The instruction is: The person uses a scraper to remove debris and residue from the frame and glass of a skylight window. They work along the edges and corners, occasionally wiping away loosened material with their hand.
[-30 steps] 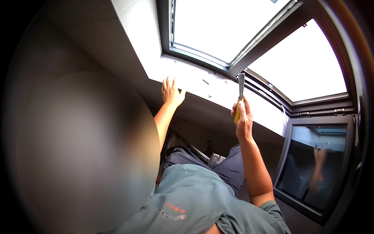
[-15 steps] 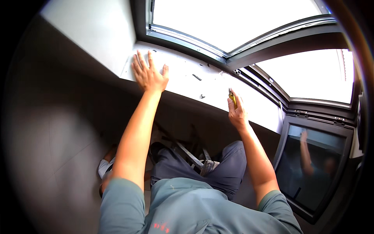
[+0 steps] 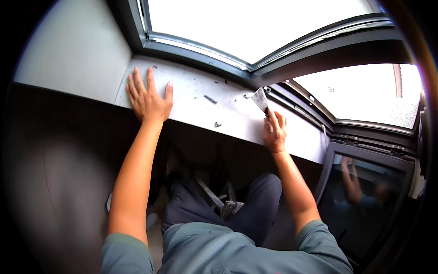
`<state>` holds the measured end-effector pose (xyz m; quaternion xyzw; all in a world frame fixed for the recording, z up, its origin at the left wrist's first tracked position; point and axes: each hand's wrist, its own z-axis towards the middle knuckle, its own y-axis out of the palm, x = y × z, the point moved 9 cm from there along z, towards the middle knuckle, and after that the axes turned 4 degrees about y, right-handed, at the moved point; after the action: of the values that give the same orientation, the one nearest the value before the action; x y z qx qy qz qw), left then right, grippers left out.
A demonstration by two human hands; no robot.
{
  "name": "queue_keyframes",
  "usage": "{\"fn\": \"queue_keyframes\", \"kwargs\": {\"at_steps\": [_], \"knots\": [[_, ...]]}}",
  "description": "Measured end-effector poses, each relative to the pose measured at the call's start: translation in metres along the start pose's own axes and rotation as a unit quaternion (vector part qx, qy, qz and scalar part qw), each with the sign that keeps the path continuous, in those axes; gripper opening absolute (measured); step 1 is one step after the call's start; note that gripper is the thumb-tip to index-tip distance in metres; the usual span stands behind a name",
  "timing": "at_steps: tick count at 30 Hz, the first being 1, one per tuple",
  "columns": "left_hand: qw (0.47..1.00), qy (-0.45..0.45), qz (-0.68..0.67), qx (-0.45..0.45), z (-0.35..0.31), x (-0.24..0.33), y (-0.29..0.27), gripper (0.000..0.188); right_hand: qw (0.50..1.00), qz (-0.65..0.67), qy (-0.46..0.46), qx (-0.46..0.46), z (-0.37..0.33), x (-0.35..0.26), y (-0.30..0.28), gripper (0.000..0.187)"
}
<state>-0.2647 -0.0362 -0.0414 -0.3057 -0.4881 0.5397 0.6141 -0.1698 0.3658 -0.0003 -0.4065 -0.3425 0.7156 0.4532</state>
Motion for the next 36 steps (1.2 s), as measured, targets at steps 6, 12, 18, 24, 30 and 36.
{"fn": "queue_keyframes", "kwargs": {"at_steps": [6,12,18,24,30,36], "knots": [[1.000,-0.018,0.002,-0.016,0.001,0.002,-0.009,0.074,0.969,0.229,0.010,0.095,0.066,-0.122,-0.038,0.057],[1.000,-0.024,-0.007,-0.018,0.002,0.006,-0.010,0.076,0.890,0.363,0.070,0.267,0.183,-0.168,-0.104,0.055],[0.998,-0.039,-0.007,-0.041,0.001,0.002,-0.009,0.078,0.847,0.338,0.067,0.405,0.251,-0.185,-0.168,0.058],[0.996,-0.050,-0.004,-0.075,0.003,0.004,-0.011,0.081,0.852,0.303,0.064,0.423,0.277,-0.192,-0.215,0.058],[0.996,-0.046,-0.009,-0.071,0.001,0.002,-0.011,0.082,0.872,0.230,0.058,0.429,0.293,-0.191,-0.246,0.052],[0.996,-0.043,0.001,-0.081,0.000,-0.001,-0.011,0.084,0.893,0.216,0.067,0.389,0.295,-0.187,-0.250,0.048]]}}
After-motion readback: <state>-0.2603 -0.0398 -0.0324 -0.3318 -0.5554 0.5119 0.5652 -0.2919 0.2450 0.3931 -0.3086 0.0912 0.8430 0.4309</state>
